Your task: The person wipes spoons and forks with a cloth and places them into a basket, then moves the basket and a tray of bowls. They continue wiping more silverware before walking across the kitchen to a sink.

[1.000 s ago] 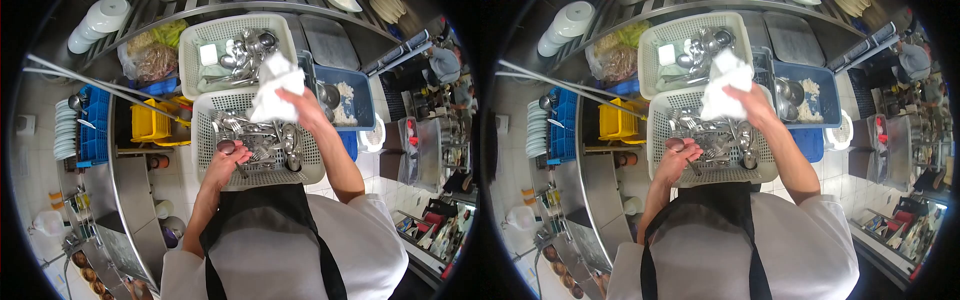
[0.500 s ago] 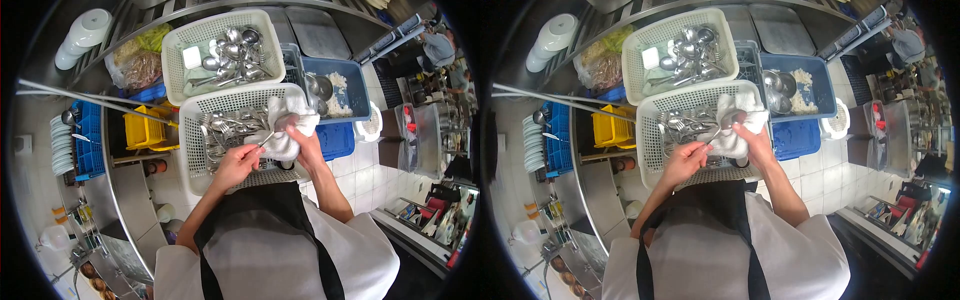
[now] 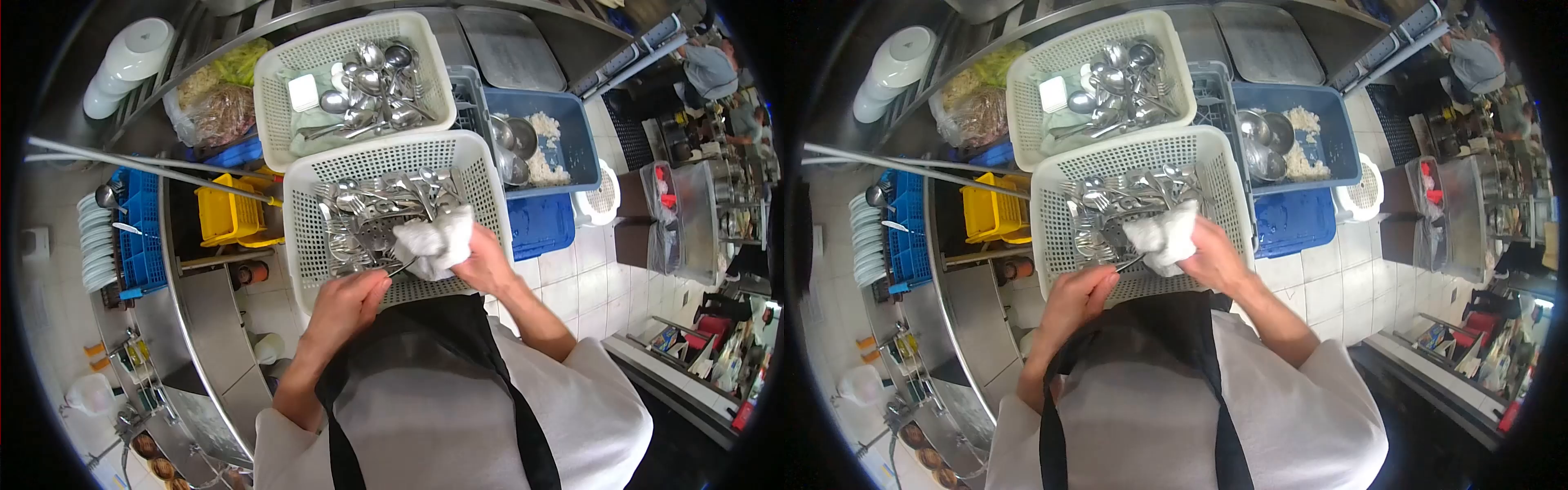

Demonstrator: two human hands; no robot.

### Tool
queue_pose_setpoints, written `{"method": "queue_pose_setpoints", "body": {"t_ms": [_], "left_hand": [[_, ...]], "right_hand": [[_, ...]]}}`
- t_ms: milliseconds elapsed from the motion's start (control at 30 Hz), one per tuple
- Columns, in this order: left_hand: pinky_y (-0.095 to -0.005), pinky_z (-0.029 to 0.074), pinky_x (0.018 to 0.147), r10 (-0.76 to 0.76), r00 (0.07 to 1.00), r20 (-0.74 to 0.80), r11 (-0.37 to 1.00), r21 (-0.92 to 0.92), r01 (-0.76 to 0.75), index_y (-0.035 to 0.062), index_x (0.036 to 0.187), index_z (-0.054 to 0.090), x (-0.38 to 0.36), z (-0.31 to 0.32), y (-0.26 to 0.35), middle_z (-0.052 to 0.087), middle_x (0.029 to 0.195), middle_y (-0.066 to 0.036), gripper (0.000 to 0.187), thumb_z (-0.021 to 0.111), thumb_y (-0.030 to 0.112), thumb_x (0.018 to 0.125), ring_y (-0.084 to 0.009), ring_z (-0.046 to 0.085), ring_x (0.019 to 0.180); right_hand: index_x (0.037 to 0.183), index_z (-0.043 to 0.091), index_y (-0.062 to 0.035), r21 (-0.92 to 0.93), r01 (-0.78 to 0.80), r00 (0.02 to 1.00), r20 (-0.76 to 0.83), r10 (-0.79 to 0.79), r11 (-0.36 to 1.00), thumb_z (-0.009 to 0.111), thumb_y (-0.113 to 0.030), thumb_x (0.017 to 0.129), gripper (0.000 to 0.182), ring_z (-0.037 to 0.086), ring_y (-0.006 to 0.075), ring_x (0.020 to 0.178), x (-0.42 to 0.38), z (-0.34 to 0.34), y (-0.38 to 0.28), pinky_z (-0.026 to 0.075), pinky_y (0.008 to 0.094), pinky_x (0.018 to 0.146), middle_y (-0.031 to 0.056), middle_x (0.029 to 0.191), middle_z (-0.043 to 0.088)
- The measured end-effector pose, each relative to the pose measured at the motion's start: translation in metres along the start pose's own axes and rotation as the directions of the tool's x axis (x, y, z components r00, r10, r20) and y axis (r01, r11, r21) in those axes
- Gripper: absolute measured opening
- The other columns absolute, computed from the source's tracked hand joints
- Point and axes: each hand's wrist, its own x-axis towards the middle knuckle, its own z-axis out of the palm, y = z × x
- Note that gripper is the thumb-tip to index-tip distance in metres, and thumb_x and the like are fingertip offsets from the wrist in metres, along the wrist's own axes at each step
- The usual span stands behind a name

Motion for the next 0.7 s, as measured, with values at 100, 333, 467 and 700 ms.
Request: {"method": "queue_pose_setpoints", "body": {"t_ms": [100, 333, 467, 700], "left_hand": [[-0.0332, 0.048, 0.060, -0.247, 0.968, -0.031, 0.920, -0.322, 0.225, 0.0049, 0.099, 0.067, -0.012, 0.023, -0.013, 0.064, 0.073, -0.011, 0.019, 0.058, 0.022, 0.096, -0.0230, 0.060, 0.061], [-0.0267, 0.046, 0.059, -0.320, 0.946, 0.055, 0.847, -0.430, 0.312, 0.0039, 0.105, 0.067, 0.000, 0.053, -0.007, 0.062, 0.067, -0.008, 0.025, 0.057, 0.025, 0.097, -0.0120, 0.058, 0.060], [-0.0293, 0.046, 0.056, -0.369, 0.913, 0.171, 0.757, -0.515, 0.402, 0.0018, 0.092, 0.065, 0.001, 0.046, 0.004, 0.061, 0.064, -0.007, 0.025, 0.057, 0.025, 0.097, -0.0132, 0.058, 0.056], [-0.0272, 0.045, 0.054, -0.236, 0.944, 0.230, 0.952, -0.143, 0.272, 0.0017, 0.087, 0.063, -0.010, 0.053, -0.034, 0.063, 0.066, -0.003, 0.027, 0.061, 0.027, 0.095, -0.0108, 0.058, 0.056]], "right_hand": [[0.125, 0.052, -0.0024, 0.927, -0.182, 0.820, -0.042, 0.571, 0.329, 0.066, -0.012, 0.089, 0.040, 0.062, 0.0292, 0.111, 0.000, 0.020, -0.018, 0.052, 0.0423, 0.094, 0.0125, 0.114, 0.063], [0.122, 0.056, -0.0040, 0.942, -0.336, 0.727, 0.260, 0.636, -0.001, 0.066, -0.019, 0.091, 0.036, 0.066, 0.0221, 0.098, -0.007, 0.040, 0.017, 0.055, 0.0397, 0.085, 0.0093, 0.110, 0.065], [0.113, 0.061, -0.0023, 0.978, -0.202, 0.743, 0.115, 0.660, 0.057, 0.066, -0.017, 0.090, 0.028, 0.068, 0.0203, 0.085, 0.013, 0.019, 0.029, 0.057, 0.0362, 0.076, 0.0084, 0.101, 0.068], [0.123, 0.059, -0.0033, 0.773, -0.601, 0.715, 0.404, 0.571, 0.206, 0.075, -0.014, 0.083, 0.045, 0.064, 0.0163, 0.098, -0.003, 0.048, -0.014, 0.052, 0.0323, 0.084, 0.0062, 0.106, 0.067]]}}
